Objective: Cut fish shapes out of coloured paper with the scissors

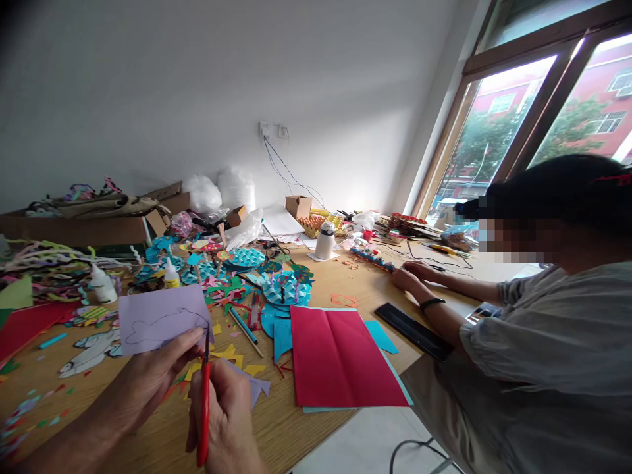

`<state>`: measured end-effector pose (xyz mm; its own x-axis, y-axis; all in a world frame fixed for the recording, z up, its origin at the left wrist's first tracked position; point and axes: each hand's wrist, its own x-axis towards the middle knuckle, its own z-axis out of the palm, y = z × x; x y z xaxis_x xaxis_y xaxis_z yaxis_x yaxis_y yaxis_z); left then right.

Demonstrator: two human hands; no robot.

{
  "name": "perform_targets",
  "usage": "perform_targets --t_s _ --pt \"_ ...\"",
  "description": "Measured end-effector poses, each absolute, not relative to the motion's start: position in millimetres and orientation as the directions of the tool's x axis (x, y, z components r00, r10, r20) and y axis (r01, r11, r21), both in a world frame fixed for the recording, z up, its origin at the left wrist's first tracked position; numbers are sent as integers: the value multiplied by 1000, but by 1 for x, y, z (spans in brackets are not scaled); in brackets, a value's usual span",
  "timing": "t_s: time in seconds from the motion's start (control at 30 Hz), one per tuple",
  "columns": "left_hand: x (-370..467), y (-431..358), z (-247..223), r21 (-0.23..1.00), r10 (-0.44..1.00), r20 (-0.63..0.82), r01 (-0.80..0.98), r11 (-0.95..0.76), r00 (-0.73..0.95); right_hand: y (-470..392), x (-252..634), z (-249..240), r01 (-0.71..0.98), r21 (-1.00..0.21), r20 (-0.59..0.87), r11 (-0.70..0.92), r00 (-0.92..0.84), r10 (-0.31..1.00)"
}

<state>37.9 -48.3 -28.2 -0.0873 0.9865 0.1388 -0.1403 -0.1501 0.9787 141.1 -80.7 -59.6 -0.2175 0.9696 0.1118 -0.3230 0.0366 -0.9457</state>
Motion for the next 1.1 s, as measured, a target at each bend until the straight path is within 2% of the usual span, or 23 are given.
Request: perform_targets --t_s 0.57,0.8,1.1 --pt "29 -46 -23 985 986 103 -151 -82 133 -82 145 -58 -310 -950 114 34 -243 963" --pt "23 -47 -19 993 973 93 -88 -76 212 -82 146 -57 -295 -955 82 7 -241 967" --pt "27 -45 -18 984 987 70 -173 -45 142 -82 148 -64 -282 -959 94 15 -270 958"
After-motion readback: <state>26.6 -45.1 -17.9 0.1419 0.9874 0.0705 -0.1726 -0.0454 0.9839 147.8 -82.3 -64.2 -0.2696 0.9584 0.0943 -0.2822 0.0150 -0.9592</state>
